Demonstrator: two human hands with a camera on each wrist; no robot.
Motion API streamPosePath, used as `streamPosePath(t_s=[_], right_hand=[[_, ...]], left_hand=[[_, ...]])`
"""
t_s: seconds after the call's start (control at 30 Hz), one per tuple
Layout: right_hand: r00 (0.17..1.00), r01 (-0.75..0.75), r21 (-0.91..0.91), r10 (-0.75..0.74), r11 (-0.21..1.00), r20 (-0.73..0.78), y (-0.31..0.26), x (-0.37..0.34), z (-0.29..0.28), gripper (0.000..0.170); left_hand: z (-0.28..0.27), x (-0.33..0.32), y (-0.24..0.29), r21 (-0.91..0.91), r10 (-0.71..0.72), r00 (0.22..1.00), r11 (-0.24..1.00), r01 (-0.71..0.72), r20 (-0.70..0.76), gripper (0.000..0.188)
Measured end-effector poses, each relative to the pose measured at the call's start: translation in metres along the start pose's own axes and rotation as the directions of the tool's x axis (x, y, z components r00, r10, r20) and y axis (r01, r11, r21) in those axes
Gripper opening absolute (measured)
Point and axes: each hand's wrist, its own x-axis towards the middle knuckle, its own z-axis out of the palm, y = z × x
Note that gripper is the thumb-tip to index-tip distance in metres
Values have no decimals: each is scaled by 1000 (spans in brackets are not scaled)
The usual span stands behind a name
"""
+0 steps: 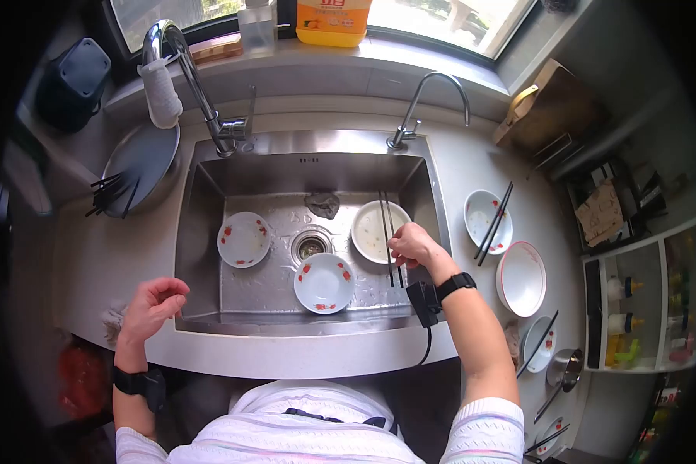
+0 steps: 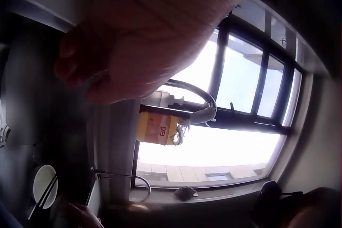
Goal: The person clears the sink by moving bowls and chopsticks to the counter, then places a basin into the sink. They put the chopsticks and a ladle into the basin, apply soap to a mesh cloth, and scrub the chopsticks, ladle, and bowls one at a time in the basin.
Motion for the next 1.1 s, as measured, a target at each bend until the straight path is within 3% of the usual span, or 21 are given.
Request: streamPosePath(t_s=[0.03,0.1,0.13,0.23,0.33,0.43,0.47,0.57,0.63,0.67,0.7,0.73,0.77,0.83,0.87,0.93,0.97,1.03,1.1], right_hand=[[1000,10,-2,-9,1000,17,1,19,3,28],[991,-118,-297,94,948,-95,4,55,8,31],[988,-151,-359,127,921,-91,7,68,11,36],[981,-114,-526,10,843,-196,27,100,30,33],[974,-175,-551,60,816,-220,31,114,44,27],[967,-208,-560,83,802,-241,38,126,51,28],[966,-182,-578,37,795,-254,36,124,52,25],[953,-97,-534,-76,840,-292,37,127,57,21],[939,-50,-497,-128,866,-318,42,132,67,19],[963,98,-369,-182,924,-198,46,131,72,19],[964,228,-216,-251,950,-88,48,127,74,19],[972,213,-231,-231,949,-52,36,116,80,18],[895,361,-432,-437,827,-88,31,108,88,19],[905,339,-516,-422,787,-50,28,106,103,20],[906,338,-512,-421,790,-51,27,106,109,20],[955,291,-398,-286,870,72,23,104,118,20],[957,285,-395,-281,873,71,20,105,122,20],[966,126,-298,-49,946,252,14,107,121,22],[973,147,-264,-91,953,210,26,111,125,17]], left_hand=[[-3,4,2,14,25,999,1000,-24,-41,11],[-6,18,3,8,9,996,1000,-8,-86,11],[-7,26,4,-2,-4,996,1000,4,-89,11],[-9,54,-1,98,-60,992,993,71,-108,15],[1,92,-9,189,-61,996,979,72,-61,24],[10,136,-36,496,-48,994,863,92,-101,34],[10,154,-60,590,-6,994,805,69,-107,38],[20,185,-94,672,-78,985,722,163,-154,37],[27,202,-121,676,-256,913,614,407,-317,33],[30,209,-133,675,-258,914,617,405,-313,33],[33,214,-146,624,-279,891,638,451,-358,31],[33,220,-163,571,-301,863,654,496,-405,28],[33,227,-179,573,-298,864,654,494,-405,28],[33,230,-195,368,-325,831,781,505,-450,27],[34,232,-203,372,-325,832,779,505,-449,27],[42,226,-178,15,-510,770,830,558,-384,29],[43,226,-181,19,-512,771,829,559,-379,29],[50,229,-186,-163,-567,786,823,544,-244,32],[55,226,-180,-251,-557,807,824,508,-195,32]])
